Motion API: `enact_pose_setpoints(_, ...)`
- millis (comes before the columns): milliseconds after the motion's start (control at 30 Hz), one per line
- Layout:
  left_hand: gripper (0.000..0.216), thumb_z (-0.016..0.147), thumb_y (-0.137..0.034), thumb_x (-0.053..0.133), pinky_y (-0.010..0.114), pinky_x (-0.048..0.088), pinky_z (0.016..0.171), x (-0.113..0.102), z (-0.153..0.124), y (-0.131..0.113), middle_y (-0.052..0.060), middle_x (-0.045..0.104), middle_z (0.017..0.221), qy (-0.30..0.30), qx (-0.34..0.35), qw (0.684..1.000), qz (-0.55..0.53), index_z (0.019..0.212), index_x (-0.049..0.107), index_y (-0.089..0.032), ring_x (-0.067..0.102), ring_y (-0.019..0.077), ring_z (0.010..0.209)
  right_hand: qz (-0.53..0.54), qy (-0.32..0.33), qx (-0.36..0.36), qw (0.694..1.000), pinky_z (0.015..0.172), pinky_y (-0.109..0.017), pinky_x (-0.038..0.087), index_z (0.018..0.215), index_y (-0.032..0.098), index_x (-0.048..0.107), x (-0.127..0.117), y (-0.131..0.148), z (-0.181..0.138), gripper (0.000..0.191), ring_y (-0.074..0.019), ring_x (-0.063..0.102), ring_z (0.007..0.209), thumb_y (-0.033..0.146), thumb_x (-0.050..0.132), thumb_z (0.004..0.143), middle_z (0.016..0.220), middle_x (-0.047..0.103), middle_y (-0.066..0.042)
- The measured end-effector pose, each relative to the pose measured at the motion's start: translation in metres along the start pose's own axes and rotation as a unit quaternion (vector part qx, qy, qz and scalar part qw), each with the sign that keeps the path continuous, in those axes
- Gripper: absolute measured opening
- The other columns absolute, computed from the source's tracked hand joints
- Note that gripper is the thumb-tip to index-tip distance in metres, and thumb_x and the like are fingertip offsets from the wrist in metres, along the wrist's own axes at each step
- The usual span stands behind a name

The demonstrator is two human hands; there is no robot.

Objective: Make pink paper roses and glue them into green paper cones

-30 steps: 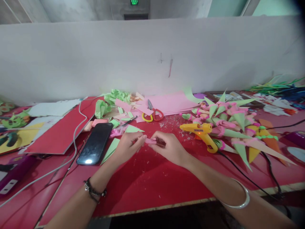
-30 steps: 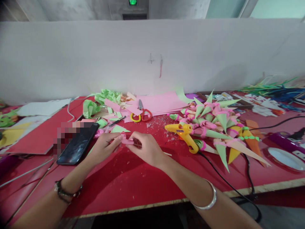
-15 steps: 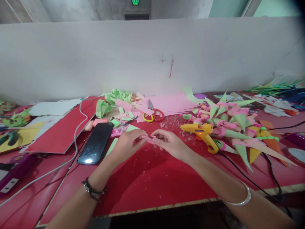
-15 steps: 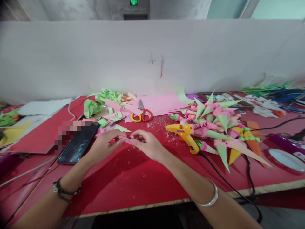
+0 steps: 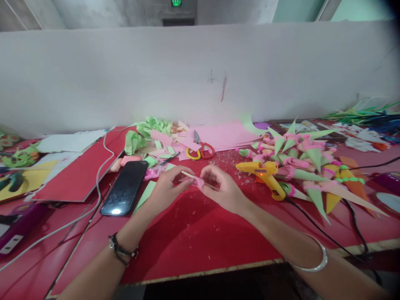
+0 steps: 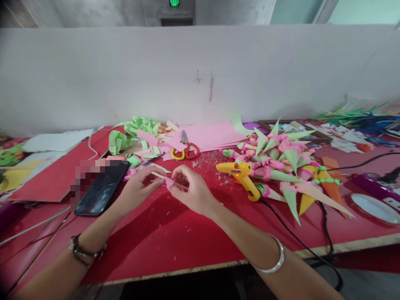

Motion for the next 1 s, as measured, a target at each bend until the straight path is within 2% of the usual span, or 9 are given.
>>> enact_pose_setpoints(133,0.008,0.077,-0.021,0.051,0.02,0.042,0.067,-0.001,-0.001,-0.001,0.0,0.059,0.081,-0.007,-0.006,0.999,-0.033,0.082,0.056,-0.017,0.054,0.0101,0.073,0.018,0.036,0.023,0.999,0.063,-0.023,0.039,0.092,0.018,0.047,0.001,0.002,0.0,0.021,-0.011,0.049,0.069,0.032,0.05,0.077,0.079,0.054,-0.001)
enact_pose_setpoints(233,0.01,0.076,-0.024,0.052,0.018,0.042,0.06,0.0,-0.001,-0.001,-0.001,0.058,0.078,-0.013,-0.028,0.997,-0.074,0.083,0.055,-0.017,0.052,0.0084,0.066,0.03,0.04,0.024,0.998,0.063,-0.023,0.039,0.09,0.017,0.052,0.001,0.004,0.001,0.025,-0.0112,0.051,0.069,0.037,0.042,0.081,0.078,0.057,-0.002)
enact_pose_setpoints(300,0.012,0.075,-0.024,0.054,0.017,0.041,0.058,-0.001,0.0,0.0,-0.001,0.057,0.077,-0.023,-0.041,0.994,-0.101,0.082,0.054,-0.016,0.051,0.0076,0.064,0.019,0.037,0.029,0.999,0.062,-0.023,0.04,0.091,0.016,0.054,0.001,0.003,0.001,0.026,-0.0118,0.052,0.069,0.037,0.044,0.08,0.079,0.058,-0.002)
enact_pose_setpoints(433,0.016,0.072,-0.023,0.056,0.018,0.043,0.063,-0.001,0.001,0.005,-0.001,0.059,0.078,-0.034,-0.052,0.983,-0.171,0.085,0.054,-0.015,0.053,0.0082,0.068,-0.006,0.034,0.021,0.999,0.063,-0.022,0.04,0.092,0.016,0.057,0.001,0.003,0.001,0.025,-0.0124,0.053,0.072,0.035,0.047,0.079,0.081,0.06,-0.003)
enact_pose_setpoints(567,0.023,0.071,-0.026,0.057,0.021,0.046,0.066,0.001,0.0,0.013,0.001,0.063,0.079,-0.016,-0.07,0.973,-0.217,0.092,0.057,-0.016,0.057,0.0097,0.07,-0.023,0.031,0.009,0.999,0.054,-0.02,0.035,0.085,0.016,0.058,0.0,0.003,0.0,0.026,-0.0097,0.047,0.061,0.037,0.044,0.081,0.069,0.055,0.0)
enact_pose_setpoints(700,0.021,0.071,-0.028,0.058,0.024,0.047,0.068,-0.001,-0.001,0.015,0.003,0.066,0.083,-0.012,-0.066,0.976,-0.205,0.087,0.062,-0.016,0.059,0.0123,0.073,-0.046,0.049,0.004,0.998,0.051,-0.02,0.032,0.076,0.015,0.058,-0.001,0.006,0.0,0.031,-0.0086,0.043,0.057,0.04,0.04,0.083,0.064,0.051,0.001)
enact_pose_setpoints(800,0.016,0.07,-0.025,0.058,0.023,0.047,0.067,-0.003,0.0,0.01,0.004,0.067,0.081,-0.017,-0.047,0.983,-0.174,0.08,0.064,-0.015,0.059,0.0133,0.074,-0.051,0.066,0.003,0.997,0.052,-0.02,0.032,0.081,0.015,0.059,0.0,0.008,-0.001,0.032,-0.0096,0.044,0.06,0.042,0.042,0.082,0.069,0.054,0.0)
enact_pose_setpoints(900,0.013,0.071,-0.024,0.056,0.022,0.047,0.062,-0.004,0.0,0.005,0.004,0.066,0.077,-0.025,-0.034,0.989,-0.143,0.074,0.065,-0.014,0.059,0.0125,0.068,-0.056,0.068,-0.002,0.996,0.051,-0.02,0.03,0.084,0.015,0.06,0.001,0.01,-0.001,0.031,-0.0093,0.042,0.058,0.041,0.043,0.081,0.068,0.053,0.0)
enact_pose_setpoints(1000,0.017,0.075,-0.025,0.052,0.021,0.045,0.058,-0.003,-0.001,0.001,0.003,0.064,0.072,-0.028,-0.016,0.993,-0.116,0.071,0.064,-0.014,0.056,0.011,0.062,-0.082,0.056,-0.003,0.995,0.047,-0.02,0.026,0.079,0.014,0.059,0.0,0.01,-0.001,0.031,-0.008,0.036,0.053,0.04,0.042,0.081,0.061,0.046,0.002)
Point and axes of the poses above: each hand's wrist, its own z-axis towards the middle knuckle, its own x-axis out of the palm, y = z × x, the point moved 3 cm from there along z, towards the middle knuckle
